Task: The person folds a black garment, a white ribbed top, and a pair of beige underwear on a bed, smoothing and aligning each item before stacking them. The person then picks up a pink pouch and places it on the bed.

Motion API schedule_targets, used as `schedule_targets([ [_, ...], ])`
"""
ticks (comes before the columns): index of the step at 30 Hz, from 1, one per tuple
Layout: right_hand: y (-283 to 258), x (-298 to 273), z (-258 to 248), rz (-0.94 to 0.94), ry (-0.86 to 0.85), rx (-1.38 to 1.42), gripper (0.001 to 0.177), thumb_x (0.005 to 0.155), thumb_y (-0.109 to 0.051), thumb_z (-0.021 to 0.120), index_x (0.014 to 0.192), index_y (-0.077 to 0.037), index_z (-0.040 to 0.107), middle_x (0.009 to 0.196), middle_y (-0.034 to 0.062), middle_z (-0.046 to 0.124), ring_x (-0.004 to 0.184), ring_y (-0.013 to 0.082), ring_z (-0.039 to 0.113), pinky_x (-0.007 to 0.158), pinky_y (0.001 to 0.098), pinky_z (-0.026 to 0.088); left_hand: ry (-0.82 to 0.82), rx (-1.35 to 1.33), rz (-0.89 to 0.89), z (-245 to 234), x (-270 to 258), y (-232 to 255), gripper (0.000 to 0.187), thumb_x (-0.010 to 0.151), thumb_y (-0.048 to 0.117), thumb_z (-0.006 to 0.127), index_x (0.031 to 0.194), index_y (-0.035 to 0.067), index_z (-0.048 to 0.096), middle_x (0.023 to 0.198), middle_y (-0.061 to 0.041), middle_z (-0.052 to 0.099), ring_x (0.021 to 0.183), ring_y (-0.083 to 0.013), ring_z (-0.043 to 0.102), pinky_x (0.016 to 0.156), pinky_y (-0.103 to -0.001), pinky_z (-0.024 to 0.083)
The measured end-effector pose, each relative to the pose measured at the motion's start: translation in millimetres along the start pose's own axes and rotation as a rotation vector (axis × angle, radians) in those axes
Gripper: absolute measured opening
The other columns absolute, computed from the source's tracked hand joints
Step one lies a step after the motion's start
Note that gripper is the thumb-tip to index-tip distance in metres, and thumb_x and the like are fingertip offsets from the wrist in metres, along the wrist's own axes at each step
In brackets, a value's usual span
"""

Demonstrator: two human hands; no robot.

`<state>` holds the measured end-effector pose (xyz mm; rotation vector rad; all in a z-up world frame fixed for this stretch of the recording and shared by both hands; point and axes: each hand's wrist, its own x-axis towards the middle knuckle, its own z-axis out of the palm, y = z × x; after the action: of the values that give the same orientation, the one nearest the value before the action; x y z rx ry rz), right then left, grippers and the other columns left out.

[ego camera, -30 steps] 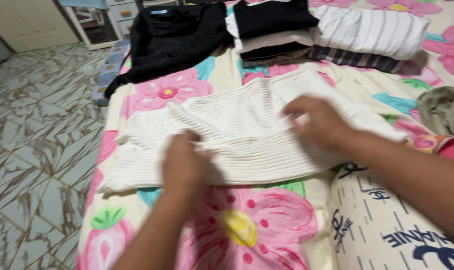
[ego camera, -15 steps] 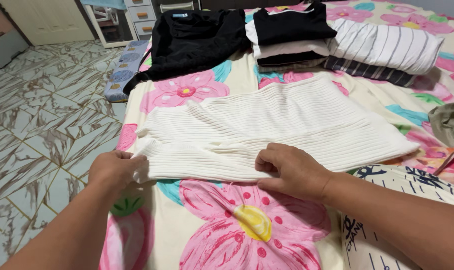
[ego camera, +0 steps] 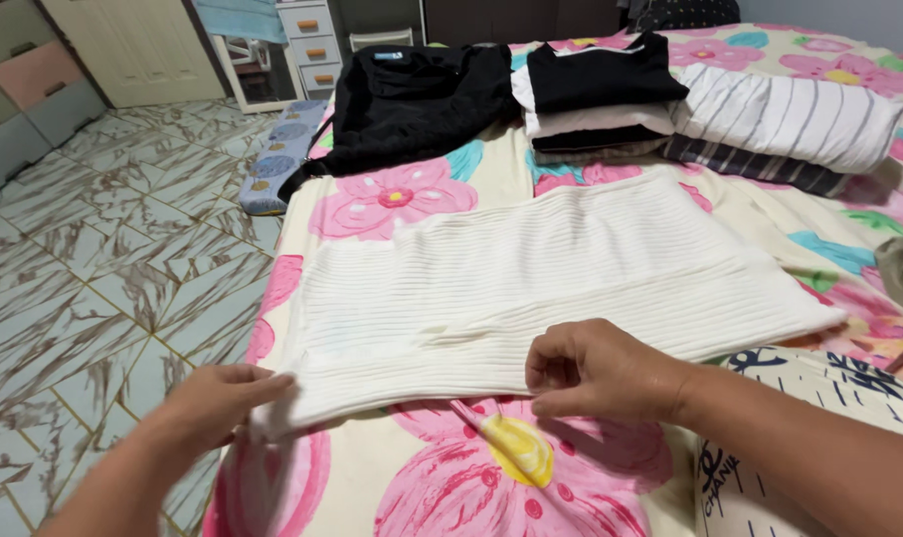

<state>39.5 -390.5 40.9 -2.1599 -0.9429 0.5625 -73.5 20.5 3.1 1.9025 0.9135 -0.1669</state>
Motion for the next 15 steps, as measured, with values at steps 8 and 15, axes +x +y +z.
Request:
schedule_targets([
  [8, 1, 8, 0, -0.018, 0.108, -0.159, 0.018, 0.075, -0.016, 0.083, 0.081, -0.005, 0.070, 0.078, 0.0023, 0.066, 0.069, 0.0111, 0.065, 0.065, 0.0274, 0.054, 0.228, -0.061, 0.086, 22, 1, -6, 0.040, 0.086, 0.038, 0.078, 0.097, -0.001, 0.081, 0.076, -0.011, 0.074, 0.060, -0.0189, 0.060, 0.055, -0.036, 0.048],
  [15, -5, 3, 1, -0.045, 0.008, -0.087, 0.017, 0.077, -0.015, 0.083, 0.076, -0.004, 0.071, 0.078, 0.0033, 0.068, 0.071, 0.0107, 0.065, 0.065, 0.0268, 0.054, 0.173, -0.021, 0.100, 5, -7, -16, 0.037, 0.086, 0.038, 0.080, 0.095, 0.003, 0.078, 0.079, -0.013, 0.075, 0.065, -0.0196, 0.059, 0.061, -0.035, 0.046],
])
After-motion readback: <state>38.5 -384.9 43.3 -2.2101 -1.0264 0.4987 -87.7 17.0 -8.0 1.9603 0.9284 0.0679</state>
